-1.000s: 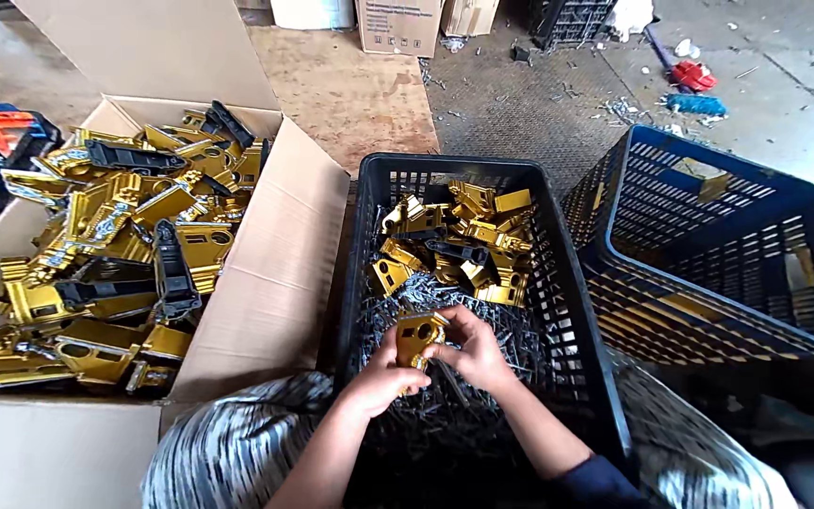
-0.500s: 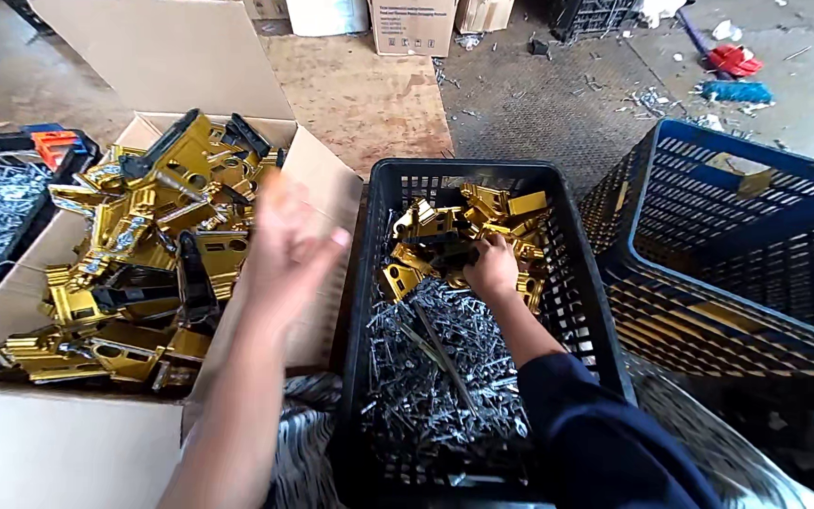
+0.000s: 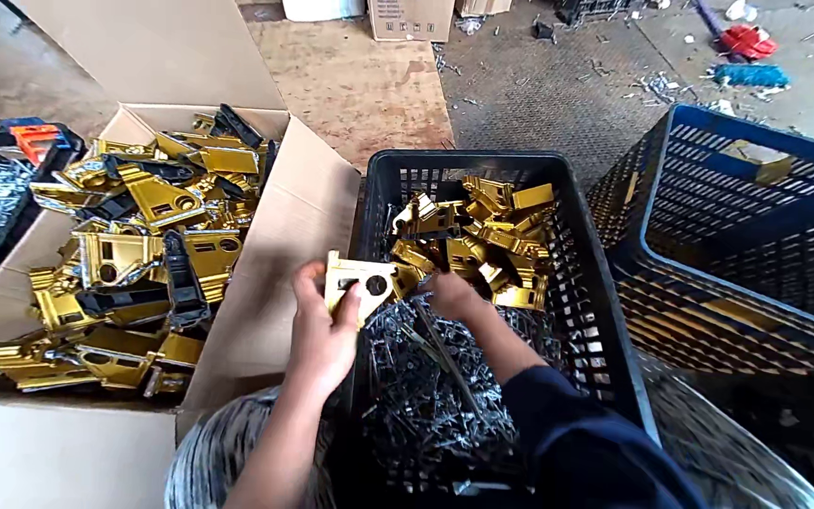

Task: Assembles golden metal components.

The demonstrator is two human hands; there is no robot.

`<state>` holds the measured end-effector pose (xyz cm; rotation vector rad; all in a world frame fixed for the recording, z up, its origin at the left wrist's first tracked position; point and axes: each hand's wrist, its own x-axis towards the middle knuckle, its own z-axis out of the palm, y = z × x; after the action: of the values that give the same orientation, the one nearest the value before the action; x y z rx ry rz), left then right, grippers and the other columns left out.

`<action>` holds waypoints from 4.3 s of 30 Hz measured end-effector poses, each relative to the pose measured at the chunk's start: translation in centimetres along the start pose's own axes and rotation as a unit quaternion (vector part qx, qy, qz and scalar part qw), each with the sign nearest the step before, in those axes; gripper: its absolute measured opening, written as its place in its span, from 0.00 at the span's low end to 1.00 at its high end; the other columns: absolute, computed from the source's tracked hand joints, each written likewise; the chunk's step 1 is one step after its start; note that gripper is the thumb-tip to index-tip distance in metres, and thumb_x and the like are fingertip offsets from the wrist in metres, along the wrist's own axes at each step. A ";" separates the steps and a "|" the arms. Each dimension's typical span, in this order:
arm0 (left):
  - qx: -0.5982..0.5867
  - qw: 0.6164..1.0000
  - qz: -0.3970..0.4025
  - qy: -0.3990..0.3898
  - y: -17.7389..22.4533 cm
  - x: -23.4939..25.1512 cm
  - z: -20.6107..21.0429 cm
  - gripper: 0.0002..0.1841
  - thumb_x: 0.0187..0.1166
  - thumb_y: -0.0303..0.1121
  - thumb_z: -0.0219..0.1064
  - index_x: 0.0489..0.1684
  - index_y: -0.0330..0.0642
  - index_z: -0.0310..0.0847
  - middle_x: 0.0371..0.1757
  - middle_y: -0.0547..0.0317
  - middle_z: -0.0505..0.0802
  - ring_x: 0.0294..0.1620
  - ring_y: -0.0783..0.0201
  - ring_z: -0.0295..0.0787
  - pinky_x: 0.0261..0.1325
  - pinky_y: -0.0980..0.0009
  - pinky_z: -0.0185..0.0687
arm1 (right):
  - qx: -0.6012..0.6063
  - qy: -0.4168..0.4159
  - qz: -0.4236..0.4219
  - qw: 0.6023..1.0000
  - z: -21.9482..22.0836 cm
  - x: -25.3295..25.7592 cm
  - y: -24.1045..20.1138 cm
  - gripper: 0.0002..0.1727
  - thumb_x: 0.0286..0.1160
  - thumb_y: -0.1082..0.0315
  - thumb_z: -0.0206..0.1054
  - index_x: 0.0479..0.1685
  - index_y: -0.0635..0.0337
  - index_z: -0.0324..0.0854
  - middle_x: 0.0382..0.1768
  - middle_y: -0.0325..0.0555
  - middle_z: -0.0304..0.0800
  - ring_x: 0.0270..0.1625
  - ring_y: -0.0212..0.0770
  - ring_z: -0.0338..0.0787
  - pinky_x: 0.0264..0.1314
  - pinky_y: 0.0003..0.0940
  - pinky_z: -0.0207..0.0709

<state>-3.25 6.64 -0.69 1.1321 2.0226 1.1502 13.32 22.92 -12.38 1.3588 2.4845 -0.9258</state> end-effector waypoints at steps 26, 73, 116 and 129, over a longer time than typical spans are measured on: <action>-0.480 0.865 -0.138 -0.054 -2.6 -1.1 5.4 0.42 0.72 0.20 0.72 0.86 0.45 0.51 0.59 0.44 0.85 0.48 0.57 0.90 0.50 0.63 0.91 | 0.687 0.159 -0.103 0.701 -2.2 -11.1 -5.9 0.12 0.81 0.81 0.58 0.51 0.72 0.88 0.34 0.49 0.95 0.31 0.37 0.94 0.43 0.36 0.93; -0.350 0.931 -0.023 -0.103 -3.7 -1.3 2.7 0.56 0.58 0.15 0.77 0.90 0.52 0.42 0.60 0.50 0.86 0.50 0.57 0.92 0.51 0.59 0.93 | 0.294 0.114 -0.188 0.930 2.0 -6.7 -4.0 0.26 0.66 0.68 0.81 0.65 0.63 0.84 0.53 0.51 0.92 0.51 0.45 0.91 0.53 0.47 0.86; -0.178 0.980 0.080 -0.045 -3.1 -3.4 4.0 0.08 0.82 0.36 0.68 0.41 0.44 0.90 0.32 0.68 0.92 0.32 0.78 0.86 0.38 0.78 0.82 | -0.037 0.416 -0.232 0.878 0.6 -14.5 -6.5 0.18 0.77 0.69 0.62 0.59 0.53 0.93 0.33 0.44 0.83 0.37 0.43 0.83 0.45 0.45 0.72; -0.044 0.986 0.083 -0.140 -2.8 -2.6 3.1 0.10 0.82 0.40 0.70 0.49 0.46 0.92 0.41 0.66 0.95 0.43 0.77 0.90 0.53 0.72 0.86 | 0.176 0.486 -0.223 0.827 1.7 -14.8 -5.6 0.15 0.82 0.70 0.59 0.49 0.59 0.94 0.44 0.43 0.87 0.46 0.31 0.85 0.50 0.26 0.81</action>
<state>-0.73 4.87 -4.49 1.3549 1.6742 1.0794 17.03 9.25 -5.08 1.6907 3.6761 -0.9490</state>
